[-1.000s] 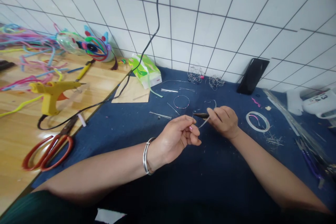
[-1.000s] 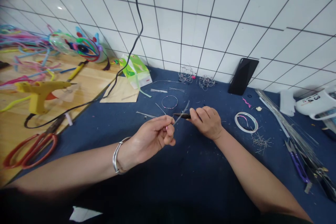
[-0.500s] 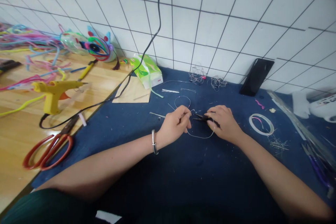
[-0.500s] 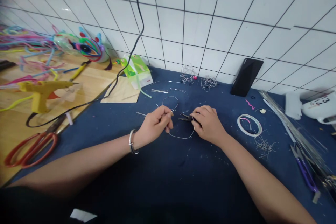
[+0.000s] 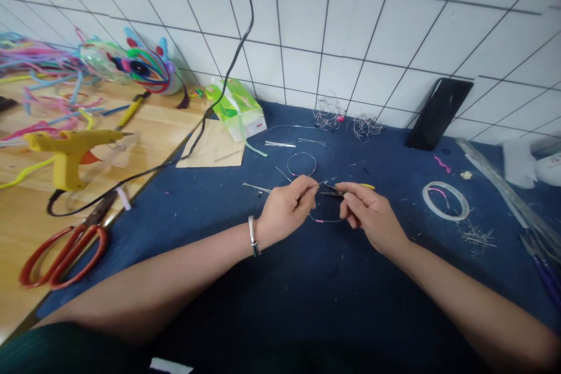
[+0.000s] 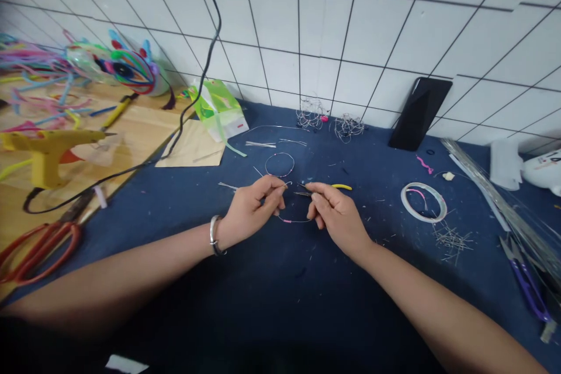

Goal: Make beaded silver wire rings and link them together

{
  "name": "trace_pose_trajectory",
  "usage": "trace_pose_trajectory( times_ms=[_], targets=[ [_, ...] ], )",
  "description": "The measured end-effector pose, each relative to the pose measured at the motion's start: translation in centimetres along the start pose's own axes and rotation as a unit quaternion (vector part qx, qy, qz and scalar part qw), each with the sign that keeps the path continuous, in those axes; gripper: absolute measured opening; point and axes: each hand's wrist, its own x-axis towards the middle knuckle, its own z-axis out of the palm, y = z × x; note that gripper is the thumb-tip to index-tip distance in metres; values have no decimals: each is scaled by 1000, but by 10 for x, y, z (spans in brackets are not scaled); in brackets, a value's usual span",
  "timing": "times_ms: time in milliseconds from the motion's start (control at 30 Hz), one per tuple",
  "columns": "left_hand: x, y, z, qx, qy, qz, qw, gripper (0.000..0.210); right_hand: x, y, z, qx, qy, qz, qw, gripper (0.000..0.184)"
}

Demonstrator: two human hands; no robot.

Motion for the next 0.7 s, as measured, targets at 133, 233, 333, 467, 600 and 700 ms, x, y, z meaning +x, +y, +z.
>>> trace_pose_trajectory(
  times_ms=[133,233,333,467,600,700],
  targets=[
    [-1,0,1,26,-16,29,999,17,1,-1,-2,-62,11,-26,998,28],
    [-1,-1,2,45,-35,43,997,21,1,0,-3,-136,24,-48,989,25],
    [-2,-2,2,58,-61,46,995,23,1,1,-3,-163,38,-75,983,24],
    [-1,-3,2,32,-71,28,997,23,1,3,-3,-169,32,-90,981,23],
    [-1,-3,1,31,-79,28,996,24,1,3,-2,-171,28,-98,980,22],
    [-1,-4,1,41,-80,35,995,25,1,2,-3,-178,30,-103,978,21]
  ],
)
